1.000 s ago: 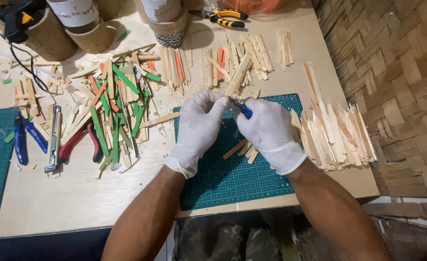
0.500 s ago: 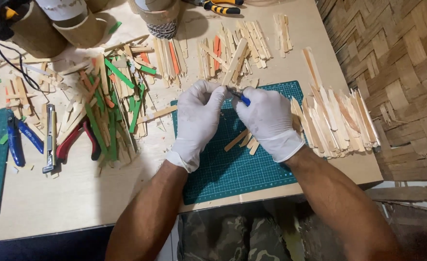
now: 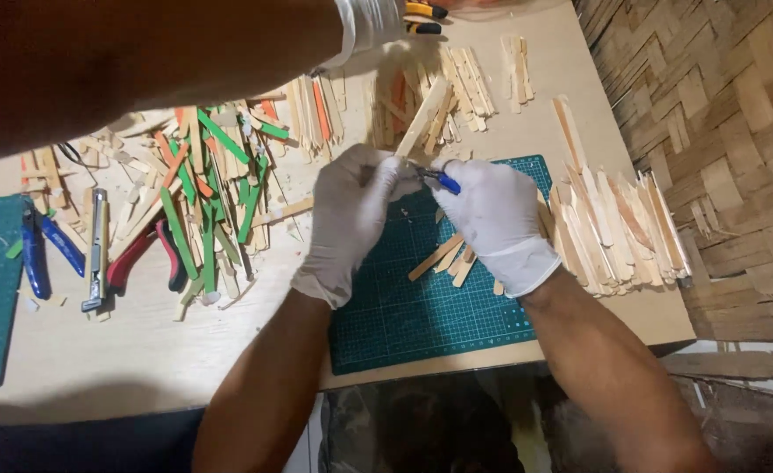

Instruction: Trimming and shaping thin wooden sticks using a small hand cutter on a workbench.

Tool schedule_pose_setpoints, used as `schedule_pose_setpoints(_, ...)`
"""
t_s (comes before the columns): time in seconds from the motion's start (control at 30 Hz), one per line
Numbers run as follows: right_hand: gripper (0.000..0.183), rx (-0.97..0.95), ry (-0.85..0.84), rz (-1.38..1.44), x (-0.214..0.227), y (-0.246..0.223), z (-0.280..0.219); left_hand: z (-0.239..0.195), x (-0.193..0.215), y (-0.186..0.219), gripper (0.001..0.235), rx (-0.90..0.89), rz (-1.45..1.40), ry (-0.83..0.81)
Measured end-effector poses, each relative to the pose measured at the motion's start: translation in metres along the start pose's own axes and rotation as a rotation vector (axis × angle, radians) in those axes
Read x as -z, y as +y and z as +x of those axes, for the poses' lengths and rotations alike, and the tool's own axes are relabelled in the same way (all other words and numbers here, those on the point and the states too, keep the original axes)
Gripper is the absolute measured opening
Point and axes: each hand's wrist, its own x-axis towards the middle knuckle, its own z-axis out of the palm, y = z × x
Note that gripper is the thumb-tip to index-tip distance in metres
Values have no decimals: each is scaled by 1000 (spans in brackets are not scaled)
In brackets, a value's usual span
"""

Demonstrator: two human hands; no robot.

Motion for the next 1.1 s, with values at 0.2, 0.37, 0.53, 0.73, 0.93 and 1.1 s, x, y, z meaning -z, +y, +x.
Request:
schedule_pose_setpoints(0.2, 17, 134, 92, -133, -23, 30, -2, 2, 10, 3, 17, 124, 206, -24)
schedule_pose_setpoints(0.37, 19, 204, 85, -183, -26, 38, -5, 6, 8, 3, 20, 177, 377, -35)
schedule_pose_setpoints(0.53, 27, 228, -4, -192, -68, 73, -11, 4, 9, 0, 16, 167, 461, -38)
schedule_pose_setpoints(0.73, 24, 259, 26, -215, -72, 74, -18, 3, 13, 9, 23, 227, 366, -105)
schedule_pose_setpoints(0.93, 20, 298, 65, -246, -76, 72, -21, 7, 14, 11, 15, 299, 382, -152)
schedule_pose_setpoints(1.1, 17, 338, 106, -275, -79, 76, -22, 8, 16, 10, 18, 317, 423, -175)
